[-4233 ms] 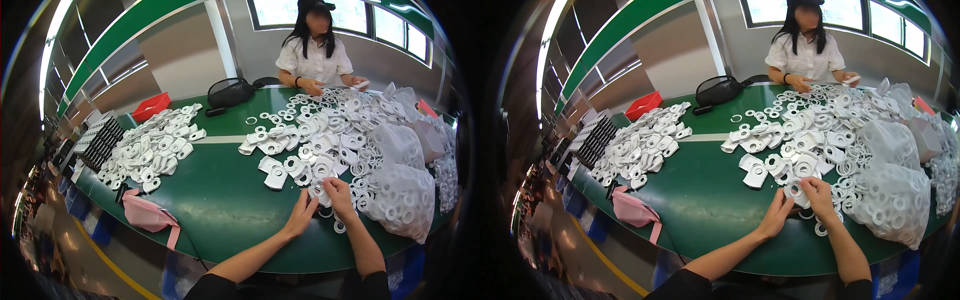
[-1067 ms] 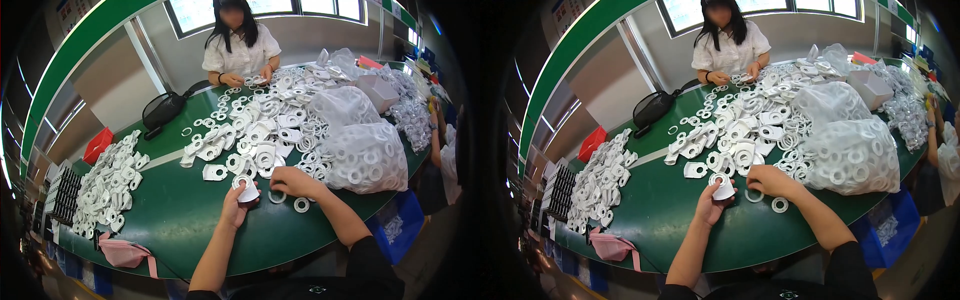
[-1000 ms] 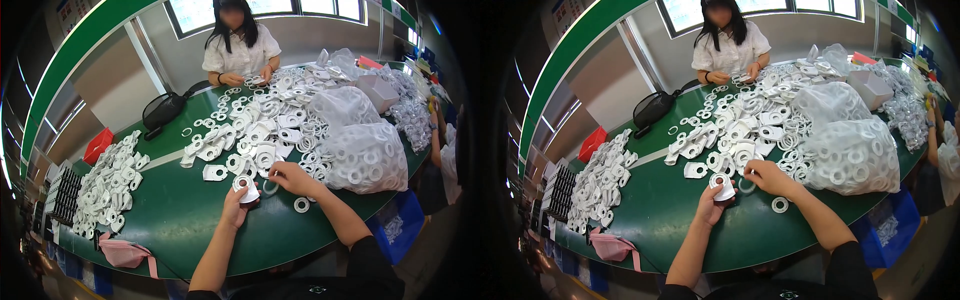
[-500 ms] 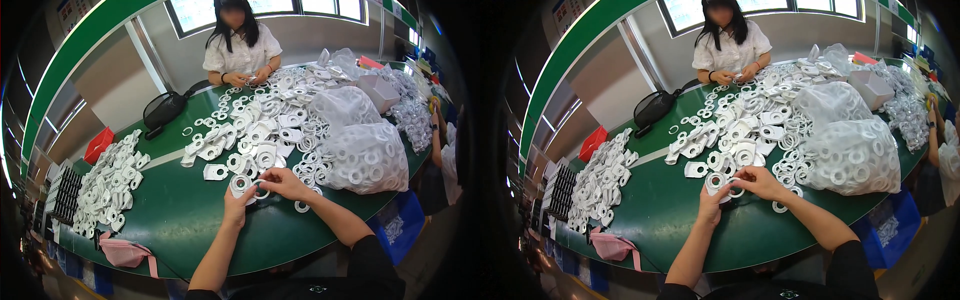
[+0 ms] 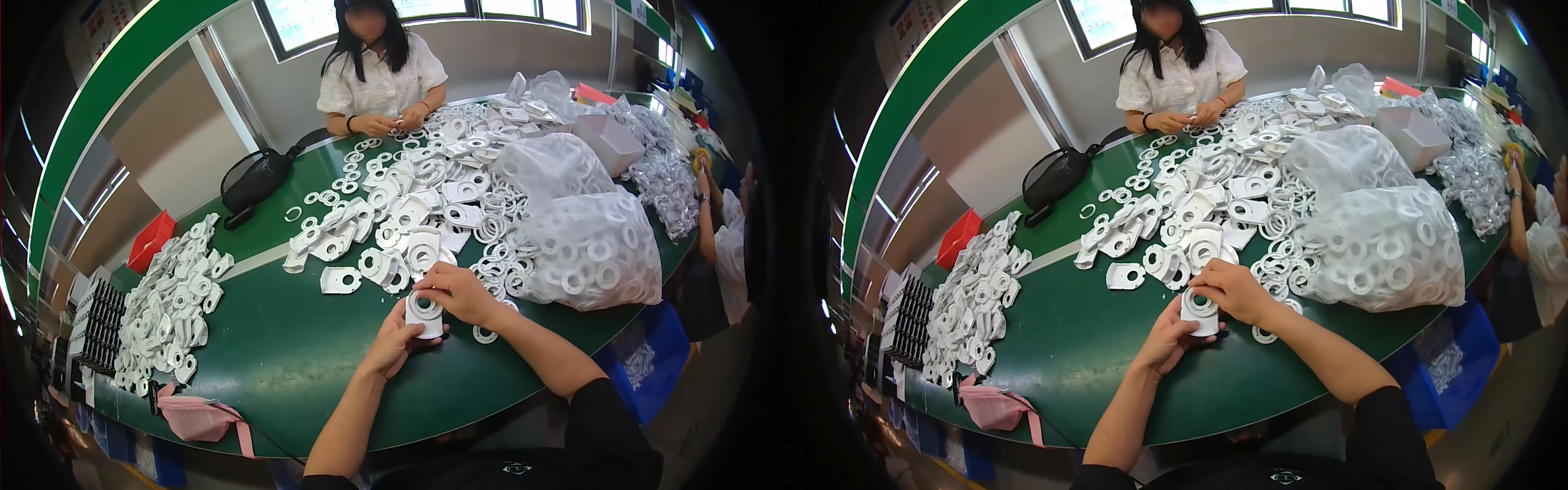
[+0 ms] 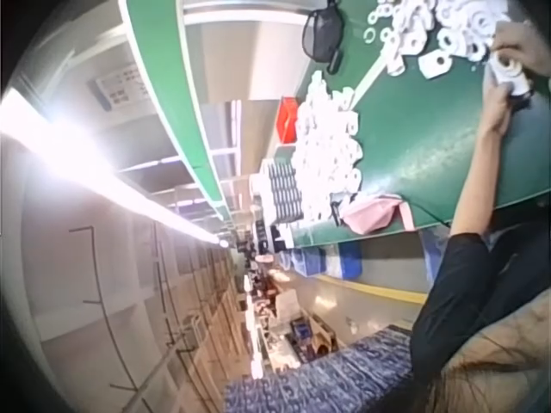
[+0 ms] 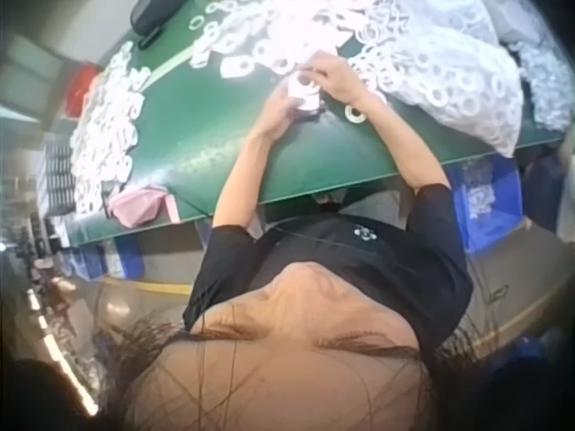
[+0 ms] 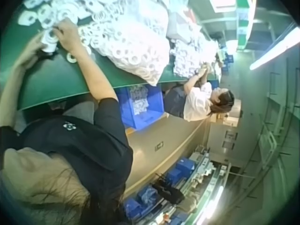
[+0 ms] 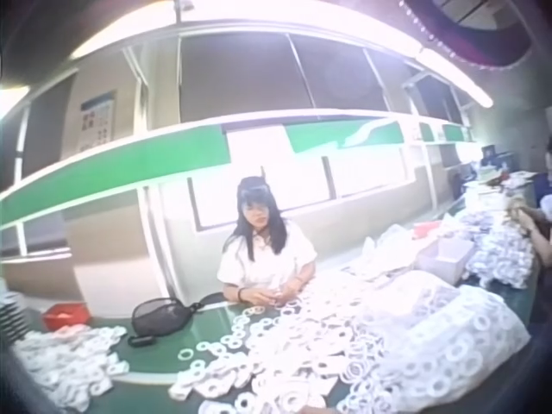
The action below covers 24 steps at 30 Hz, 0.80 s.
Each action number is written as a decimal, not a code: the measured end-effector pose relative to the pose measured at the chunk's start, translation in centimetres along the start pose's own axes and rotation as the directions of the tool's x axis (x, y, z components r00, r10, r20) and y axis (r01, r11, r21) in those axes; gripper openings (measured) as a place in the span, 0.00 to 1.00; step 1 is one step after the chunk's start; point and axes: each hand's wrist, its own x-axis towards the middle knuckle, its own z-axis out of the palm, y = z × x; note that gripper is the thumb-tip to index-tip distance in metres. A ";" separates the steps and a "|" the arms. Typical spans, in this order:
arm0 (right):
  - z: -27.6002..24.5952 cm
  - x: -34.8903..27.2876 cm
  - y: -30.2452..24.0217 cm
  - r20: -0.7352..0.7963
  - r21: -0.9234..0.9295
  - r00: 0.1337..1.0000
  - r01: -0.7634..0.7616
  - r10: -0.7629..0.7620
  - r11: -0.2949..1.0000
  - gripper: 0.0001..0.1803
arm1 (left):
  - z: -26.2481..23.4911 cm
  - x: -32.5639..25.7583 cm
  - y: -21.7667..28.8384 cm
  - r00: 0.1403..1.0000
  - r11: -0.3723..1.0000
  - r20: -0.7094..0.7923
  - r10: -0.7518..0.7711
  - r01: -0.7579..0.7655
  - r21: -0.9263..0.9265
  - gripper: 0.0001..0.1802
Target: Inspecting and assembling small white circular components for lighting fixtures at a factory workbench.
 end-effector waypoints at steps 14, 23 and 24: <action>0.3 0.0 -0.5 -0.035 -0.128 0.991 0.122 -0.128 0.984 0.07 | -0.1 -0.1 0.2 0.999 0.999 0.033 -0.032 0.031 0.030 0.26; 0.0 0.1 -0.7 -0.035 0.052 0.999 -0.005 0.007 0.999 0.07 | 0.1 0.0 -0.5 0.994 0.957 0.009 0.109 -0.107 0.271 0.22; 0.0 0.0 -0.4 -0.005 0.137 0.989 -0.146 0.148 0.980 0.08 | 0.1 0.0 -0.6 0.994 0.957 0.010 0.108 -0.106 0.271 0.22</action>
